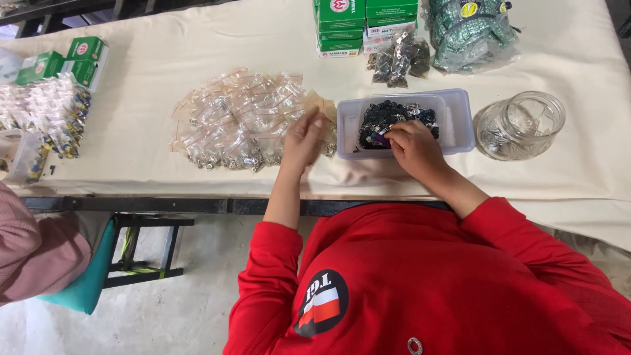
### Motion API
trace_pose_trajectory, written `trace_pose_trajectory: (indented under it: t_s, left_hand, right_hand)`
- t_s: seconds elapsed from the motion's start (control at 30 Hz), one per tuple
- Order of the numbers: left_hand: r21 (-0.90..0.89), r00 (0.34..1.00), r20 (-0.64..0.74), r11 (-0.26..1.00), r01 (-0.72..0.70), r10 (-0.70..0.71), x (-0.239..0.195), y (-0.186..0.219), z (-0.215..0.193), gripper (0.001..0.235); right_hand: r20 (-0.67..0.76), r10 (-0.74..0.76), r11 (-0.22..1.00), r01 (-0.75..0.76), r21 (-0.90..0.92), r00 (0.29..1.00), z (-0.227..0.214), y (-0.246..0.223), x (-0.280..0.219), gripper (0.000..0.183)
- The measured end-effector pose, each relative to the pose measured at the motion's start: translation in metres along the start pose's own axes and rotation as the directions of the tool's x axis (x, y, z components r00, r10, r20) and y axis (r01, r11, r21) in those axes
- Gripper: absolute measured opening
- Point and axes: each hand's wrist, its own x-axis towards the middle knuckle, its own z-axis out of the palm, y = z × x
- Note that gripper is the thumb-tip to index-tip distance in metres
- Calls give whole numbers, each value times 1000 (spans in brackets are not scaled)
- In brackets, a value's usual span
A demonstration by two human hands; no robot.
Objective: The person sorts small metal rings and components from a plastic tray into small plastic bags and a glass jar, using their hands and a small clear plastic cup to scoop items.
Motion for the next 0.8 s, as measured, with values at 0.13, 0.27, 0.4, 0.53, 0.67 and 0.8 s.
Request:
trace_pose_trajectory:
  t_s: [0.13, 0.27, 0.4, 0.53, 0.67, 0.8]
  left_hand:
    - [322, 989, -126, 940, 114, -77, 53, -54, -5, 76]
    - [493, 967, -114, 833, 253, -226, 50, -19, 20, 82]
    - [589, 957, -216, 756, 286, -194, 97, -139, -2, 32]
    - [645, 971, -219, 733, 216, -94, 102, -141, -10, 24]
    - [591, 971, -220, 805, 59, 90, 92, -90, -19, 17]
    - [447, 969, -164, 890, -95, 186, 64, -16, -10, 17]
  right_hand:
    - [12, 19, 1000, -19, 16, 1000, 0, 1, -1, 11]
    - [32, 32, 999, -32, -9, 999, 2, 0, -3, 11]
    - [26, 36, 999, -35, -11, 999, -2, -4, -4, 10]
    - [25, 49, 999, -48, -10, 998, 0, -2, -5, 11]
    - [54, 55, 998, -57, 31, 997, 0, -1, -4, 13]
    - [3, 82, 988, -81, 128, 997, 3, 4, -1, 17]
